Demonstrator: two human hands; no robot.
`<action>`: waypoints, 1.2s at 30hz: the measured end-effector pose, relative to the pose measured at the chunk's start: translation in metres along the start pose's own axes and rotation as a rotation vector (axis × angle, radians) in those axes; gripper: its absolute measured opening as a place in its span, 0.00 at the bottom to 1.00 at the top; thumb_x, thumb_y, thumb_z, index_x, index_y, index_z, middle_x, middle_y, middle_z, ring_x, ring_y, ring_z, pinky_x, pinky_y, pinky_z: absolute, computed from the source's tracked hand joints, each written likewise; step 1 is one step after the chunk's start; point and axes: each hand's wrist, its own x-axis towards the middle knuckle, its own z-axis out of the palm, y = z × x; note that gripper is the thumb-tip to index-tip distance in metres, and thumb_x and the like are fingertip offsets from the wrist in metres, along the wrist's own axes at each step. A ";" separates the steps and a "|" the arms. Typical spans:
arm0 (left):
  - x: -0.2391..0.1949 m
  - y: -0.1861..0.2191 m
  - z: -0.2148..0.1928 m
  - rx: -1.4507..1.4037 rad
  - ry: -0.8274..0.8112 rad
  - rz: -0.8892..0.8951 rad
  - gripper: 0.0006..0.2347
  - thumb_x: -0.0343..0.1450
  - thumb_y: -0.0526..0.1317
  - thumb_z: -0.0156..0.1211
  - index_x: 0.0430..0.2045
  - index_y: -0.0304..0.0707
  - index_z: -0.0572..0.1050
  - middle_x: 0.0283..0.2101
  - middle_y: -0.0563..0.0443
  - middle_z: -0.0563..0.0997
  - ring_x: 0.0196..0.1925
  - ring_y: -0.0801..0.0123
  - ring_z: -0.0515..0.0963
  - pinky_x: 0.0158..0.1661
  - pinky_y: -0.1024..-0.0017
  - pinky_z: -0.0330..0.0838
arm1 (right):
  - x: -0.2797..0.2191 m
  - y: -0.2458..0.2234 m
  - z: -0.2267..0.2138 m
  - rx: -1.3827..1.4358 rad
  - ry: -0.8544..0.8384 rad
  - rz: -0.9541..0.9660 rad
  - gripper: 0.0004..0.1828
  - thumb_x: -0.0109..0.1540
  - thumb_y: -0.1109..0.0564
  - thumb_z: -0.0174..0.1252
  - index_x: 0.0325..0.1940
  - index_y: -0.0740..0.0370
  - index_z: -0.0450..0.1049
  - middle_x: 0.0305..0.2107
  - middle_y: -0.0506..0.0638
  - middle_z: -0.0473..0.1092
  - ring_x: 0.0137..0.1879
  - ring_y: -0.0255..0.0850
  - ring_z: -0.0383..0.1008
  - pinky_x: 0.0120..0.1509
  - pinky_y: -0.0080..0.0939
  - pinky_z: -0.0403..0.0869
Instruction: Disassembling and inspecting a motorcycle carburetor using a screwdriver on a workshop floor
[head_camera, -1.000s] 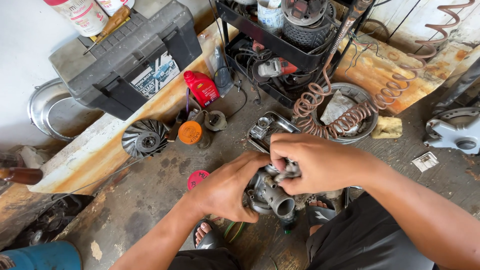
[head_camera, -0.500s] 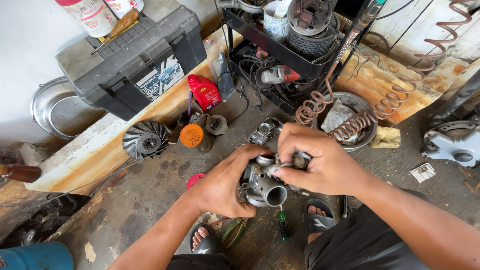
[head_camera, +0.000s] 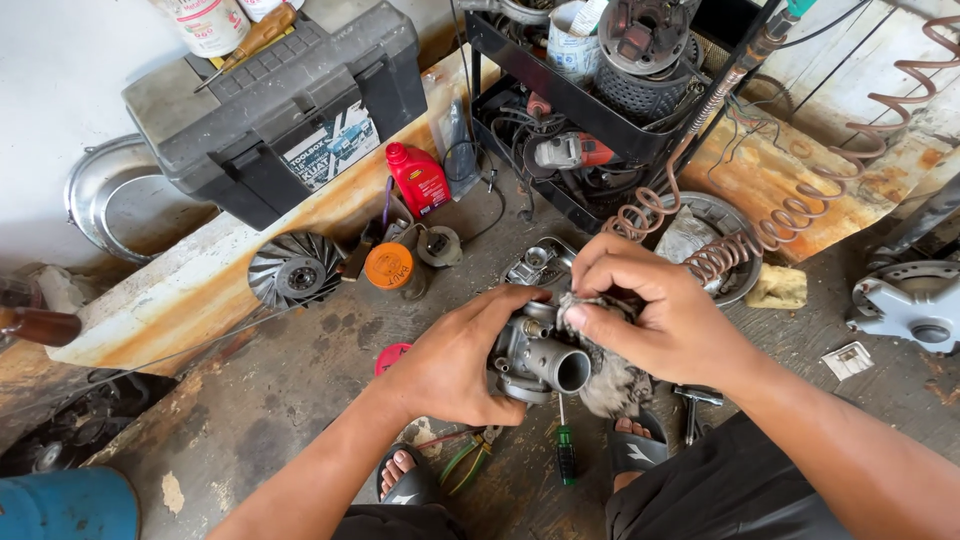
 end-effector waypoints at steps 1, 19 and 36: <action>0.000 0.000 0.000 -0.002 0.003 -0.001 0.41 0.46 0.42 0.72 0.59 0.33 0.65 0.60 0.42 0.75 0.56 0.50 0.79 0.53 0.60 0.74 | 0.000 -0.001 0.000 -0.001 -0.003 0.001 0.03 0.59 0.64 0.61 0.34 0.64 0.72 0.37 0.49 0.71 0.38 0.35 0.67 0.45 0.33 0.67; 0.002 0.007 0.010 0.283 0.246 -0.086 0.39 0.47 0.48 0.75 0.53 0.35 0.68 0.49 0.46 0.79 0.43 0.54 0.82 0.39 0.62 0.76 | 0.001 0.000 -0.002 -0.218 -0.096 -0.118 0.05 0.63 0.65 0.53 0.42 0.66 0.72 0.47 0.54 0.67 0.42 0.40 0.67 0.46 0.37 0.69; 0.001 0.009 0.011 0.171 0.227 -0.260 0.37 0.52 0.53 0.75 0.55 0.39 0.69 0.46 0.43 0.79 0.49 0.44 0.82 0.41 0.46 0.80 | -0.011 0.040 -0.002 -0.329 0.254 -0.123 0.12 0.68 0.62 0.52 0.53 0.65 0.77 0.38 0.55 0.73 0.48 0.49 0.79 0.55 0.47 0.74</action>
